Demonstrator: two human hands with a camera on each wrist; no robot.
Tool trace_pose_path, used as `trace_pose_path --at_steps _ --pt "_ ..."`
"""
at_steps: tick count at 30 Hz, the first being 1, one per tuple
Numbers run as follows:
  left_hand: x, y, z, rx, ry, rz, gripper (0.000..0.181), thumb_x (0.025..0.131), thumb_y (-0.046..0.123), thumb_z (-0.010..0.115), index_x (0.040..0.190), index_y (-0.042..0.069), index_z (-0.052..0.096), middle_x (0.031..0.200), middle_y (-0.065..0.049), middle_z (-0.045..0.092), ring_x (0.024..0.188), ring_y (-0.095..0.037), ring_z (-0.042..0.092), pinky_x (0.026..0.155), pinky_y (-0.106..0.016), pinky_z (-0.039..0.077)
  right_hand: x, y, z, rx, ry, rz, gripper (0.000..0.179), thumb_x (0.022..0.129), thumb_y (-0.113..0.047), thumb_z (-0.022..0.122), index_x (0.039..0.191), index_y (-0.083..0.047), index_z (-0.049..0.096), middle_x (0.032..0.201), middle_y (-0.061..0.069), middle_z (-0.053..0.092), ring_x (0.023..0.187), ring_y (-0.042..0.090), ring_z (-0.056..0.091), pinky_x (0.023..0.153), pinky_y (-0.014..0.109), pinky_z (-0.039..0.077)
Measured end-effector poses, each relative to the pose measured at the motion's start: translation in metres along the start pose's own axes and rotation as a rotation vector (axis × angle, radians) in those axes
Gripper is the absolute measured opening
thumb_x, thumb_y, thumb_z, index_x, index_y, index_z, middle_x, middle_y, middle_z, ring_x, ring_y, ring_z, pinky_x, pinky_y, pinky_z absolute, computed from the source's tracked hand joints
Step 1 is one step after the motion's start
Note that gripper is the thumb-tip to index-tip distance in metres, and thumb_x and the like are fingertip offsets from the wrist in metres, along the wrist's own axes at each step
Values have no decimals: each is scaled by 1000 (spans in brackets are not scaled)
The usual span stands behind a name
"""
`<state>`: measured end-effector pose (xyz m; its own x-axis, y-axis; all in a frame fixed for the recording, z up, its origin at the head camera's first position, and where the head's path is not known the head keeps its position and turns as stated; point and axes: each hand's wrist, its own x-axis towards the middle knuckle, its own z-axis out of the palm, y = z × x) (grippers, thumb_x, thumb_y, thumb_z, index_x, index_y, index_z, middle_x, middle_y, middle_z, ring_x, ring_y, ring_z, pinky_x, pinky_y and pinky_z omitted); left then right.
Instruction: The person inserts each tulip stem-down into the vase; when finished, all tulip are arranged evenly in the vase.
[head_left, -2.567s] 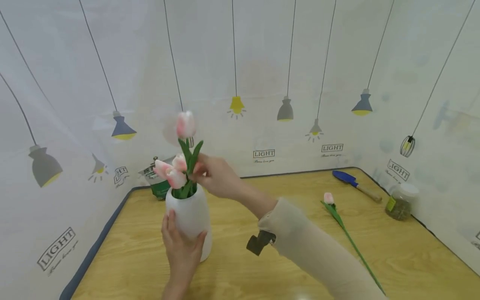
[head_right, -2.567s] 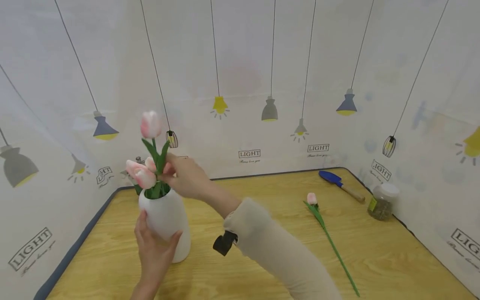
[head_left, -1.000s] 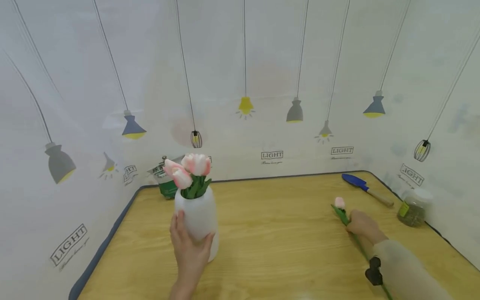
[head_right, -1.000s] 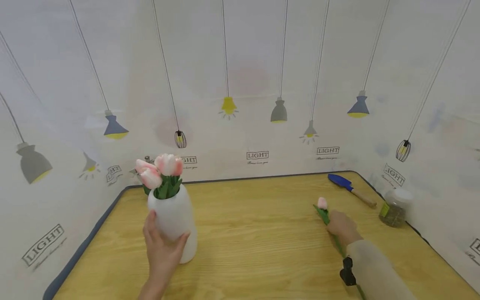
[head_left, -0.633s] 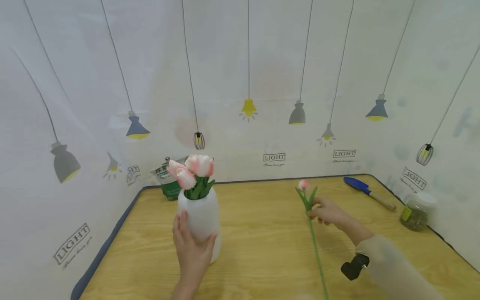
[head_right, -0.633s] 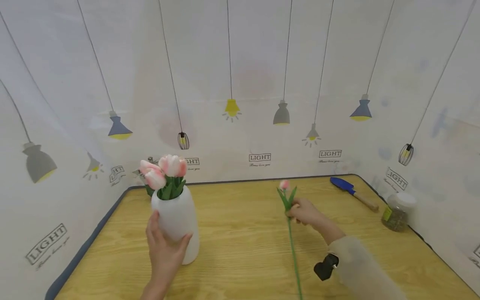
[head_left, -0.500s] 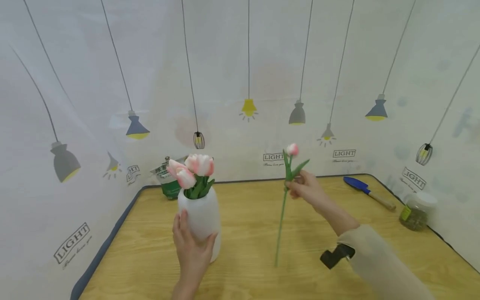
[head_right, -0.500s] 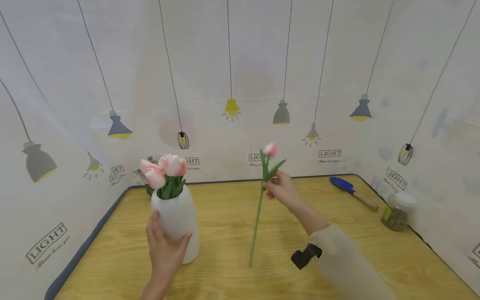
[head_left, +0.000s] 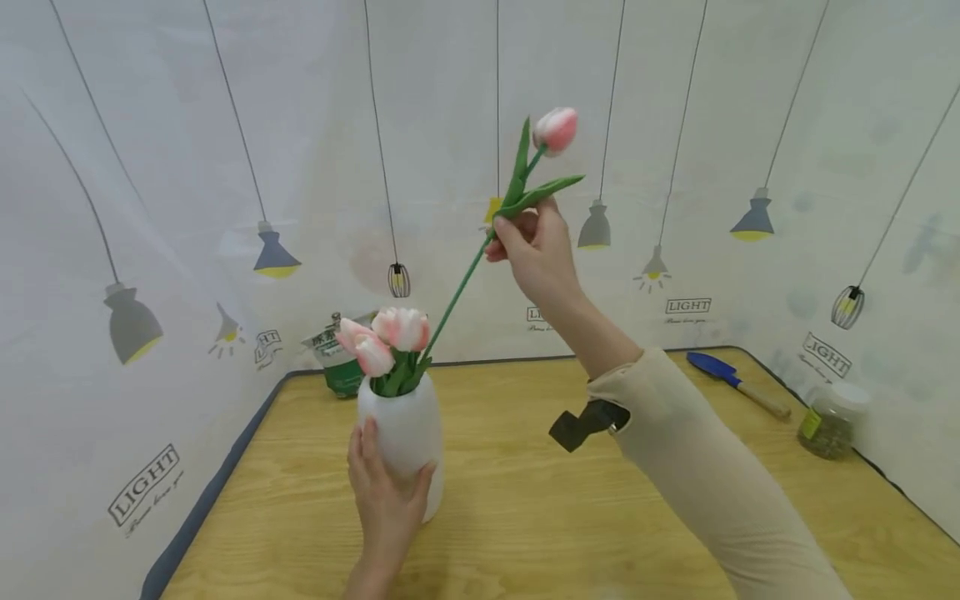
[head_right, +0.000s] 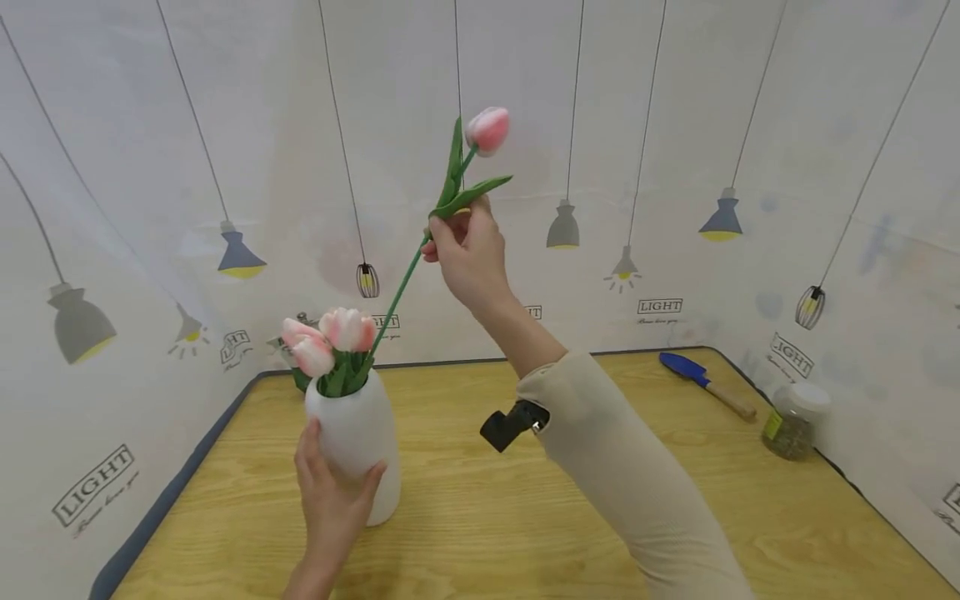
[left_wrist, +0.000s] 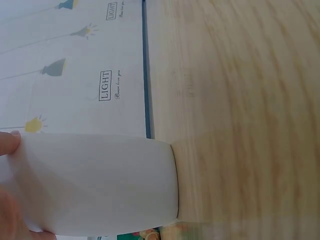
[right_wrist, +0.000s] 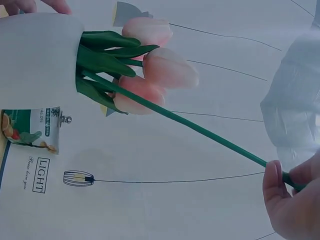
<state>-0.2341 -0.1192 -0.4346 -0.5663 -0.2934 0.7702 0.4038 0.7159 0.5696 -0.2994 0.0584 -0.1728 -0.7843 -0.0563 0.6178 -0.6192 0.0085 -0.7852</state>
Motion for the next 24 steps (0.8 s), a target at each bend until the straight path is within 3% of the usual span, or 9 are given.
trace_pose_path --at_steps 4,9,12,14,19,24 --pt "0 0 0 3 0 4 101 58 17 81 138 10 20 132 -28 28 117 -48 33 85 -64 36 2 -2 10 -117 -85 -9 23 89 -4 48 111 -2 41 86 19 58 60 10 56 64 25 53" --pt "0 -2 1 8 20 38 100 57 15 81 137 8 22 131 -28 29 115 -48 34 83 -64 38 -6 0 33 -307 -295 -6 25 88 -7 51 112 -5 44 82 16 61 63 15 55 61 25 52" --pt "-1 -3 2 2 29 43 99 58 16 81 137 8 22 131 -29 29 115 -48 35 82 -64 39 -21 12 45 -397 -395 -10 23 86 -9 54 108 -7 49 78 12 63 62 14 57 57 23 50" --pt "-1 -2 2 -2 32 42 98 59 17 80 137 8 22 131 -29 29 115 -48 35 81 -64 39 -36 27 50 -383 -391 10 19 84 -10 57 103 -6 53 76 11 65 62 13 59 55 22 50" --pt "-3 -1 2 11 25 29 100 58 15 81 138 9 21 130 -29 29 115 -48 35 81 -63 38 -70 66 57 -244 -293 158 15 76 -10 62 90 -5 62 83 10 66 67 11 61 59 22 52" --pt "-1 2 1 -4 5 18 101 59 14 81 138 10 20 132 -28 27 116 -48 33 82 -63 37 -80 79 60 -237 -238 239 15 75 -16 61 88 -8 63 79 9 64 65 10 57 56 23 50"
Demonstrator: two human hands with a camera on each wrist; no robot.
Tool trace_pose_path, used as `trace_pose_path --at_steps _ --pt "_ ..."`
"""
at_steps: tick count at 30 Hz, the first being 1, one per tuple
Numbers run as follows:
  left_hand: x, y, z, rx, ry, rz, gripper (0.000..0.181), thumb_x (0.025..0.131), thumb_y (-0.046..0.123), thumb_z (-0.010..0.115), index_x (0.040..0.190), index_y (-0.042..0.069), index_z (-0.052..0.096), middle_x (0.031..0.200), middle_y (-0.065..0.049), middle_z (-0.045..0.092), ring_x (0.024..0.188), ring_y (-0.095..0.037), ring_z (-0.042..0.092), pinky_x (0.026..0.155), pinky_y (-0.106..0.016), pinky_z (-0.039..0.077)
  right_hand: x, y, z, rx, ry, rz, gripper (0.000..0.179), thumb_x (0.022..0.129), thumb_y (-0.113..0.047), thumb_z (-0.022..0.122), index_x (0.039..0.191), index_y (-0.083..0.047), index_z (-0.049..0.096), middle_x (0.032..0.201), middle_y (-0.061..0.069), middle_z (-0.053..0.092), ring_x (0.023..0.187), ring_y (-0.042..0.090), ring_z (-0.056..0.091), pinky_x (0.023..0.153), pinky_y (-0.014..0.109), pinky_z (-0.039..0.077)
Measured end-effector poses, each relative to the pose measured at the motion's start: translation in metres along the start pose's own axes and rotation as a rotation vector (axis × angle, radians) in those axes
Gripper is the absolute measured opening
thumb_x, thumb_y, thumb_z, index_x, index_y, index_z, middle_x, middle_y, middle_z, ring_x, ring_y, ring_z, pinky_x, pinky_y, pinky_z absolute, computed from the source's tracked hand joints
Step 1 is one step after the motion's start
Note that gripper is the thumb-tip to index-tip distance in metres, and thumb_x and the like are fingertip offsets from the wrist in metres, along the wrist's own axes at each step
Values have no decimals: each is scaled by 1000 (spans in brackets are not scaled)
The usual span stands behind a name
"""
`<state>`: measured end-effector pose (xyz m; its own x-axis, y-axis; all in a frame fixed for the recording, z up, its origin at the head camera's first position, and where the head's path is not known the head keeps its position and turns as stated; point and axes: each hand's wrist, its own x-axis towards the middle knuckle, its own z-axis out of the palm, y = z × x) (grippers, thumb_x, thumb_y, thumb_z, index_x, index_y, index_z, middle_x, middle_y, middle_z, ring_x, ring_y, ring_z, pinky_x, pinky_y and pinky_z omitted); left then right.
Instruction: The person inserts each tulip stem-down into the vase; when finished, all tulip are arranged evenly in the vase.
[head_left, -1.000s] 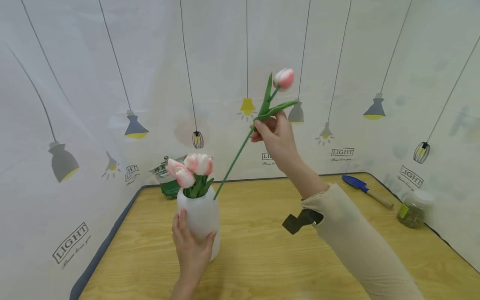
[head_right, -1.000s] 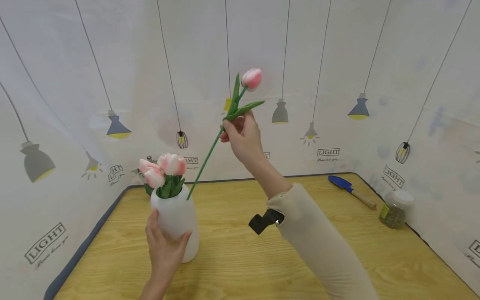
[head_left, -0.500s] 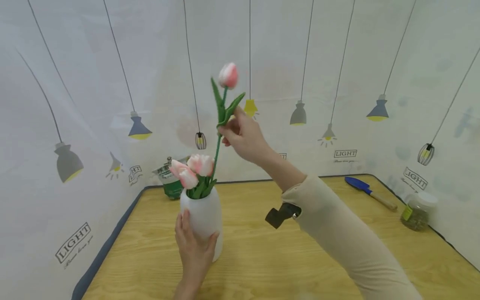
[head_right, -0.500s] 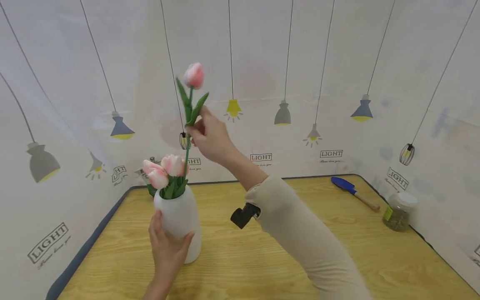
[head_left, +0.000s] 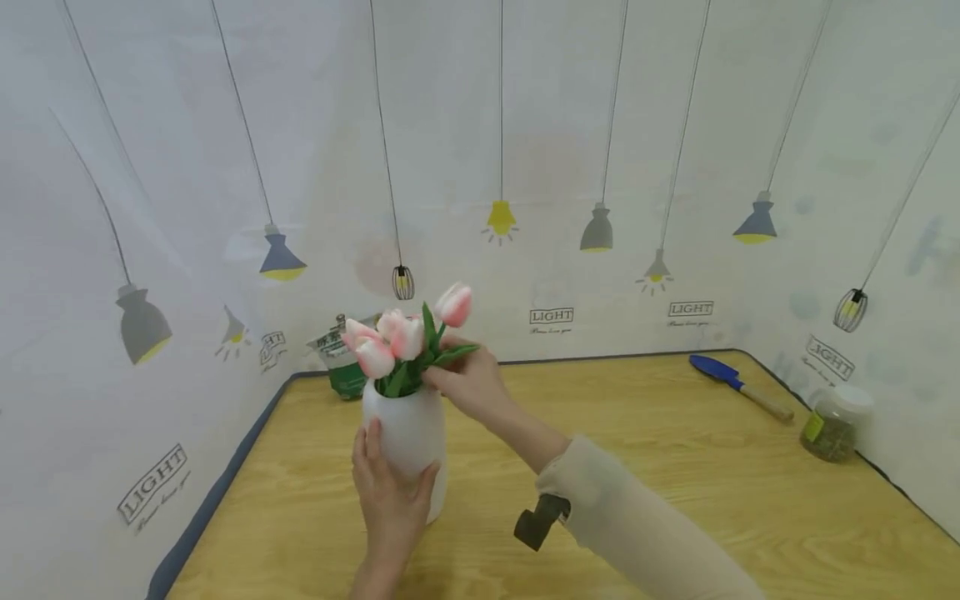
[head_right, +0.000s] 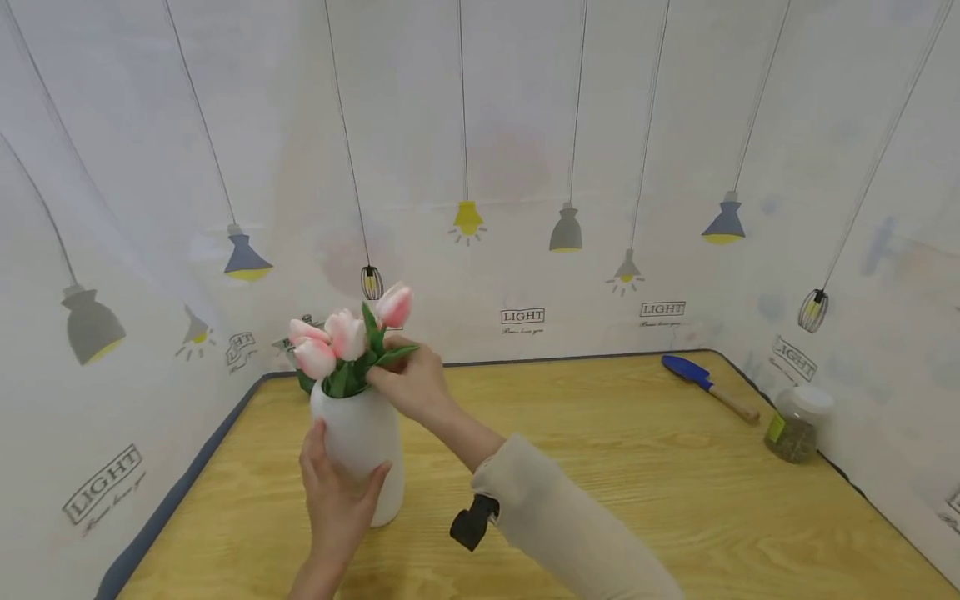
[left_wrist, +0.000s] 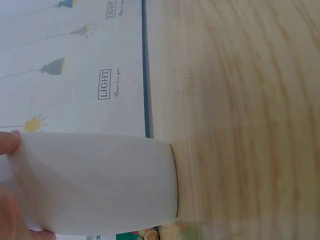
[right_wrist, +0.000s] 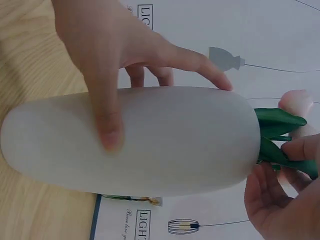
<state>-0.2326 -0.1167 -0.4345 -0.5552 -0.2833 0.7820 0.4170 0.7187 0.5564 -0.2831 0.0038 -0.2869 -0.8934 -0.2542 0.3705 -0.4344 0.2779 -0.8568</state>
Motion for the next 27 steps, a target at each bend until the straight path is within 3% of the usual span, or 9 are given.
trace_pose_path --at_steps 2,6,9,12,16,20,23,27 --pt "1 1 1 -12 -6 2 100 60 14 81 138 10 20 132 -27 27 116 -48 33 82 -63 37 2 -1 -1 -2 34 2 17 76 -20 62 89 -8 63 78 8 64 64 11 56 53 23 48" --pt "2 2 2 -15 1 -3 100 59 15 81 138 10 20 132 -28 28 116 -48 33 83 -64 37 6 -5 -5 -84 69 -82 19 80 -23 63 87 -5 64 76 8 65 58 11 55 47 22 45" --pt "1 4 3 -13 6 -15 100 59 16 81 138 11 20 131 -28 29 115 -48 34 82 -64 37 8 -6 -5 -127 59 -102 17 80 -19 62 81 -3 65 63 8 63 49 9 50 44 20 42" --pt "0 4 4 -21 7 -17 100 59 16 81 138 11 21 132 -28 29 115 -48 34 82 -63 37 8 -4 -4 -124 28 17 16 77 -19 63 78 -4 67 60 4 60 51 8 47 46 19 40" --pt "-1 5 5 -10 15 -11 101 57 15 82 138 10 21 131 -29 29 115 -48 34 81 -63 38 9 -2 -2 -103 15 242 18 70 -23 68 77 -6 68 74 2 64 67 13 51 56 23 42" --pt "1 5 6 -5 18 -11 102 57 15 82 138 10 21 130 -29 29 114 -48 35 81 -63 38 11 -2 1 -102 -3 348 26 65 -27 71 78 -5 66 82 4 63 75 15 52 62 26 44" --pt "3 5 5 -14 1 -15 101 58 16 82 138 11 20 131 -28 29 115 -48 34 82 -63 37 7 2 1 -89 -54 296 31 69 -30 70 85 -4 65 88 6 63 80 16 54 64 27 47" --pt "5 4 4 -21 -22 -13 101 58 16 82 138 11 19 130 -28 29 115 -48 34 84 -63 37 -9 16 -1 -81 -93 107 38 79 -37 63 107 -11 61 106 7 61 92 19 56 69 28 49"
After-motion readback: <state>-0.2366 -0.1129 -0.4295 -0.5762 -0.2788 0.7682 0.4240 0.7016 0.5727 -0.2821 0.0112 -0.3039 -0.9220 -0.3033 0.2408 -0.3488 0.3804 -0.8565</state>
